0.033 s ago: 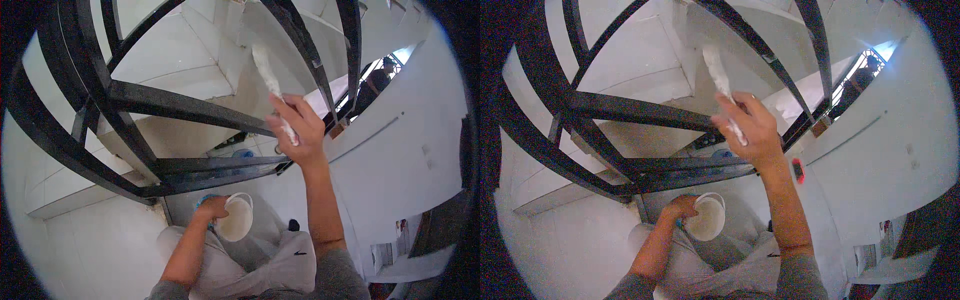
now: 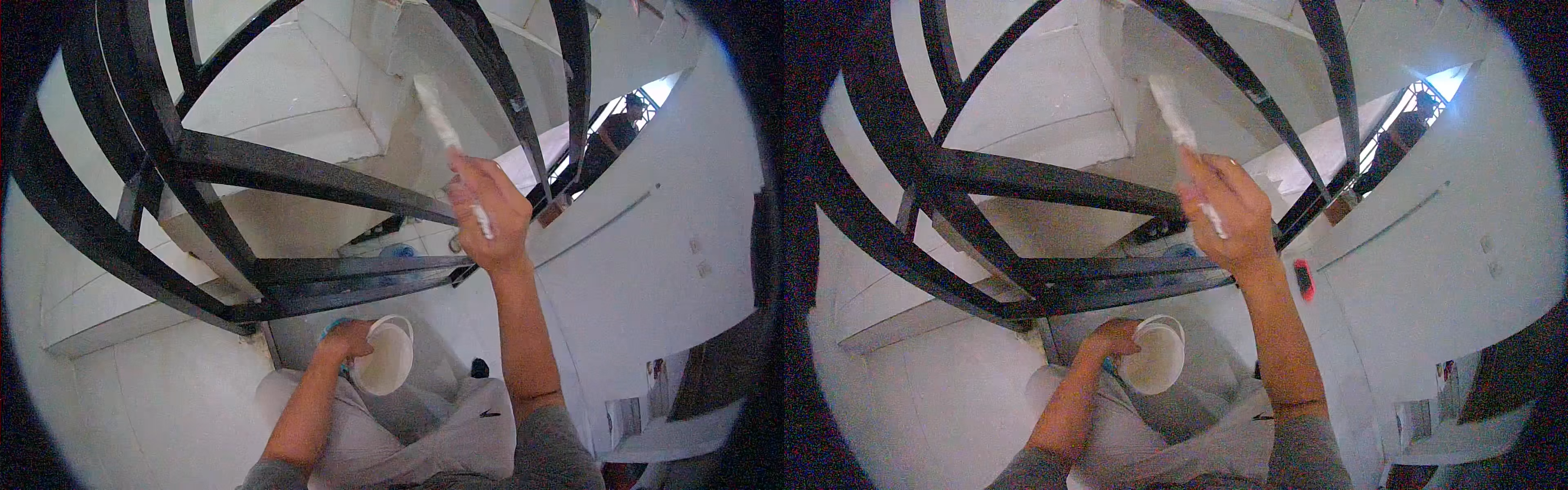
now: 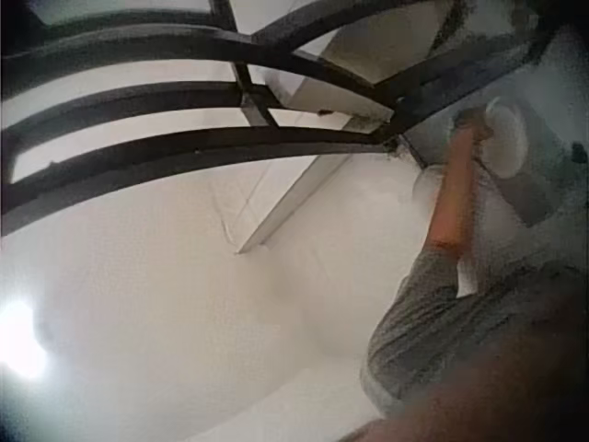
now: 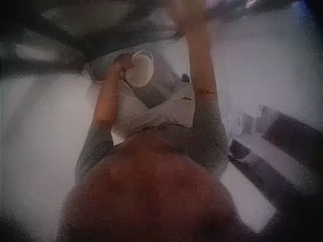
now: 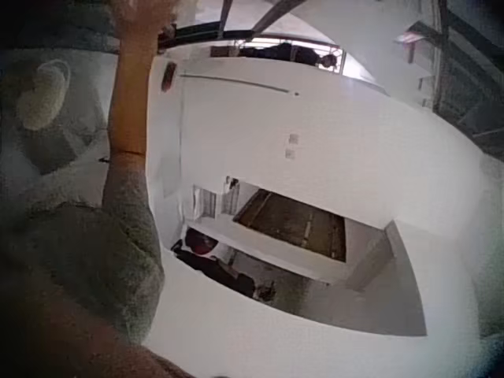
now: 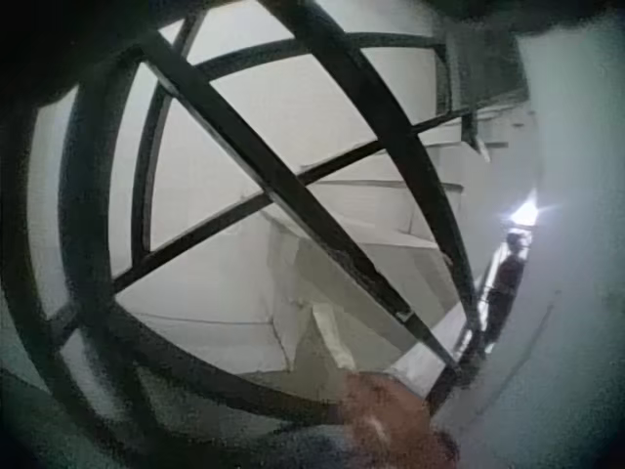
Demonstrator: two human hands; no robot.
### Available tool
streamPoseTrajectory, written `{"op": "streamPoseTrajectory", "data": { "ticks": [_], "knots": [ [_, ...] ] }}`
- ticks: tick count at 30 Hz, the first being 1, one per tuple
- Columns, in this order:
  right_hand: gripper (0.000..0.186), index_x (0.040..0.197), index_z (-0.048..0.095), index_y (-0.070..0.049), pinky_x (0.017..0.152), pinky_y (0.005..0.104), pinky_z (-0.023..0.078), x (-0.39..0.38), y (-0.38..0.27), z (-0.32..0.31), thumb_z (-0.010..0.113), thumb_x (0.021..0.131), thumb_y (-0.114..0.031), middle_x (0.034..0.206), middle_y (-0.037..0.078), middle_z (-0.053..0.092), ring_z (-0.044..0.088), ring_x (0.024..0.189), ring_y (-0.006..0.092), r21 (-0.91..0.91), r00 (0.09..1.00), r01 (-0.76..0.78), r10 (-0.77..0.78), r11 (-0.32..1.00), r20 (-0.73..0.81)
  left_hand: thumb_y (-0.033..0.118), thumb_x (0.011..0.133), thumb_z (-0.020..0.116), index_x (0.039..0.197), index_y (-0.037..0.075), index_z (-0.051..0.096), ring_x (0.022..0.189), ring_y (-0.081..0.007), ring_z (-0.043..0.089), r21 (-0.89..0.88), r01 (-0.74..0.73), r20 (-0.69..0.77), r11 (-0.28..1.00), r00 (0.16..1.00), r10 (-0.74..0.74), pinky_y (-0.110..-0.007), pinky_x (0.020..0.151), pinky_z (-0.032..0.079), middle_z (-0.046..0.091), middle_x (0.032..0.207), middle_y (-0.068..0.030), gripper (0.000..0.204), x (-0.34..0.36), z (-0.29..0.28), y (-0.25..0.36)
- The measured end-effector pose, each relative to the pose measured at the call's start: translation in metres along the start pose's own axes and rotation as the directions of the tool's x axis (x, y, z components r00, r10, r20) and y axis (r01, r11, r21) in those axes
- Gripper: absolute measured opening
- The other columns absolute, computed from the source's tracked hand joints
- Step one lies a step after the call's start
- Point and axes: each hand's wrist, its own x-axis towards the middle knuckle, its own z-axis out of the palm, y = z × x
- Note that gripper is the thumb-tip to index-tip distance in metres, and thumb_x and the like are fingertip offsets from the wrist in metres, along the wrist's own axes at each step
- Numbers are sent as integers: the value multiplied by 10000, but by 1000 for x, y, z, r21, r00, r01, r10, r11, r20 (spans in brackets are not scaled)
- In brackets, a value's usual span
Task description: Painting the structure of an indoor staircase using white paint and a paintbrush.
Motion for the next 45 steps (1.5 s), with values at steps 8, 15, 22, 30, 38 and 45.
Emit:
{"op": "streamPoseTrajectory", "data": {
  "ticks": [8,15,22,30,38,45],
  "knots": [
    [405,1167,671,4,713,398,546,-12,5,16,686,763,-6,931,184,688,667,761,335,59,996,85,-85,995,9,107,745,681,1339,165,581,665,-302,711,-33,-49,-19,998,999,48,-419,579,589,723,1014,-184,606,12,16,-31],
    [386,1153,672,28,715,343,526,12,-15,-5,642,768,49,883,177,662,640,740,282,-3,990,137,-137,991,-37,89,752,674,1325,152,592,753,-305,726,-24,52,55,998,997,-50,-421,582,591,716,1070,-188,582,-1,-4,0],
    [408,1170,665,9,707,368,526,-11,2,-2,668,762,5,904,174,656,650,781,306,9,983,62,-62,998,172,121,754,690,1286,143,614,980,-363,697,-38,25,-27,999,999,-26,-467,838,566,701,1129,-199,537,-2,-5,1],
    [343,1151,676,8,749,359,534,8,-2,2,627,812,5,929,182,680,674,790,280,-32,994,99,-97,995,41,158,744,718,1318,117,580,1090,-375,651,10,-58,-156,998,986,59,-460,948,515,684,1174,-193,592,9,0,0],
    [471,1224,631,-17,801,433,518,-10,6,-34,696,759,-47,978,169,655,633,884,347,7,953,-23,19,1000,303,161,728,686,1284,113,606,1070,-377,659,23,-40,-136,999,990,43,-467,931,522,691,1151,-193,564,11,1,-7],
    [544,1329,549,-6,932,433,504,-31,57,-8,674,805,-75,1121,175,638,601,1066,371,-62,902,200,-160,978,401,174,721,687,1243,106,622,1071,-377,659,19,-77,-158,997,984,79,-467,934,520,693,1144,-194,531,19,13,-25]
  ]
}}
